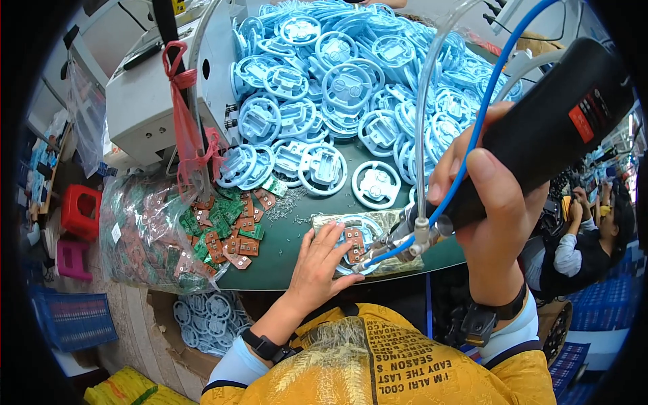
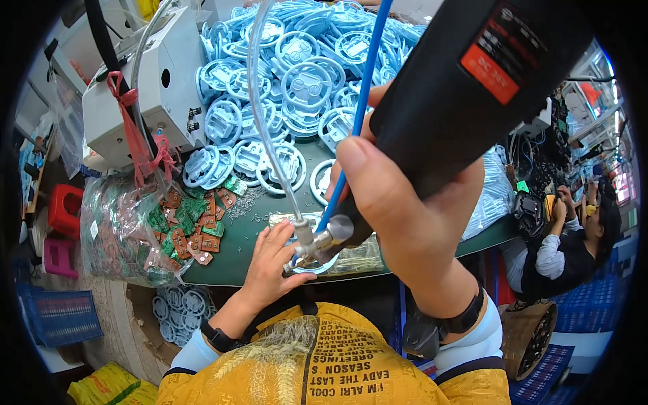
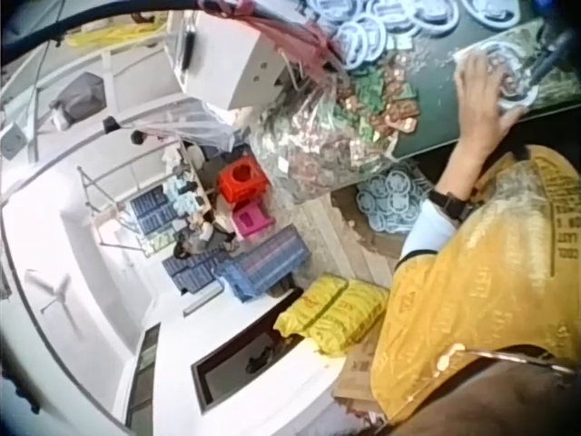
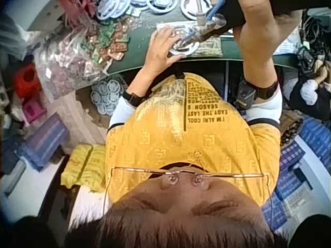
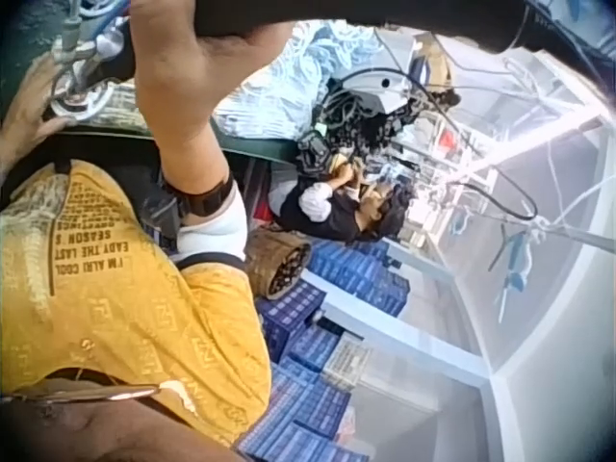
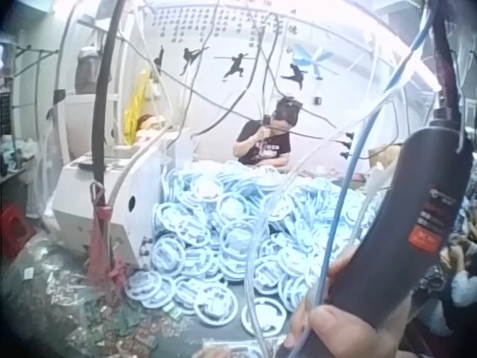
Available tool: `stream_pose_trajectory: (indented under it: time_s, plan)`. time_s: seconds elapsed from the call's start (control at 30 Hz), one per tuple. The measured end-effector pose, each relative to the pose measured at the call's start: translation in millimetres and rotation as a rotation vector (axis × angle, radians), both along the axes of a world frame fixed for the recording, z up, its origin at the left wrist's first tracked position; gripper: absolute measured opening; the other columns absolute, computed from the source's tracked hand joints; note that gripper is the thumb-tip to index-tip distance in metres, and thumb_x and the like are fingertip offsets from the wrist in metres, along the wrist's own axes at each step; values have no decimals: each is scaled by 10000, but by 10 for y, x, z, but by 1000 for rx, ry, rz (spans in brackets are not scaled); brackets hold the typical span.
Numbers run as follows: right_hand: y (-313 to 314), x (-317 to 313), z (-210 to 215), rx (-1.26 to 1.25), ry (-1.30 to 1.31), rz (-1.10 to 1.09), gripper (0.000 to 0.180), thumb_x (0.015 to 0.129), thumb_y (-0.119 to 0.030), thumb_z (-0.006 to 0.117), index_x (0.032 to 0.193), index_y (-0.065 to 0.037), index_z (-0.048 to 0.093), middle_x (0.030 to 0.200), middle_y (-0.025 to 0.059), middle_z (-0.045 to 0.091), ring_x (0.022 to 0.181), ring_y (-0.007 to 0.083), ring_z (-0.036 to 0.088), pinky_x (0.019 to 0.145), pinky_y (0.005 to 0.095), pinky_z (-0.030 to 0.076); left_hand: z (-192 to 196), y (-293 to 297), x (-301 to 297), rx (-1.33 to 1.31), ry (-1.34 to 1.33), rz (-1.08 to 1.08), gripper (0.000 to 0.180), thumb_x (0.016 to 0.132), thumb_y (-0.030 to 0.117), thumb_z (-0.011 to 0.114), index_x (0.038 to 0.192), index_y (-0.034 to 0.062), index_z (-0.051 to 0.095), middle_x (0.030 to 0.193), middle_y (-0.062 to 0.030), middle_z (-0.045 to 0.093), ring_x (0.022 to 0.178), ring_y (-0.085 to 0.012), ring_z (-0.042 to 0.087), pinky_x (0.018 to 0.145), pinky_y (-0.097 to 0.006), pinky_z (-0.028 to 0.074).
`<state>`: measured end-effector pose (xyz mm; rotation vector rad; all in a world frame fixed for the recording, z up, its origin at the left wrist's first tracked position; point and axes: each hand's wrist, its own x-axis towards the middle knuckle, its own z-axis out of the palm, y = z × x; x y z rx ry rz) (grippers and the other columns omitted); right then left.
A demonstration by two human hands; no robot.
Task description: Assembling small electronic circuit boards into blue plastic rings using a power screwdriver in a manufacturing setting.
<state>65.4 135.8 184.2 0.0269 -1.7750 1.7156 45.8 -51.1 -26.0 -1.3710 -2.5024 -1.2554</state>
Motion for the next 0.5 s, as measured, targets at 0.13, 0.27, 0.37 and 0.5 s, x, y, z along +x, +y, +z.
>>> stream_pose_trajectory:
  time_s: [0.13, 0.27, 0.37, 0.5]
  plan:
    - [-40, 58, -34, -11, -35, 14, 434, 841, -134, 617, 1214, -14, 432, 734, 113, 537, 582, 219, 581, 551, 332, 490, -39, 14, -11, -26, 23, -12, 696, 649, 258, 877, 1244, 44, 585, 1416, -177, 490, 1374, -350, 403, 1103, -556, 295]
    - [-36, 47, -84, 36, -50, 18, 431, 845, -134, 620, 1215, -15, 433, 734, 109, 534, 589, 217, 579, 555, 330, 487, -66, 6, -4, -26, 31, -2, 677, 668, 281, 869, 1236, 39, 593, 1410, -170, 496, 1370, -349, 408, 1104, -560, 291]
    - [-28, 44, -127, 43, -35, 13, 425, 847, -121, 622, 1215, -16, 436, 731, 106, 531, 591, 214, 580, 552, 323, 485, -49, 29, 4, 2, 24, 14, 648, 679, 291, 864, 1216, 34, 607, 1395, -167, 508, 1367, -348, 414, 1105, -562, 289]
    - [-63, 44, -130, 26, -21, -3, 423, 848, -107, 622, 1220, -18, 440, 736, 106, 529, 591, 211, 580, 548, 316, 485, -36, 30, 10, -14, 31, 23, 632, 685, 302, 861, 1202, 31, 617, 1381, -169, 516, 1365, -344, 416, 1102, -564, 292]
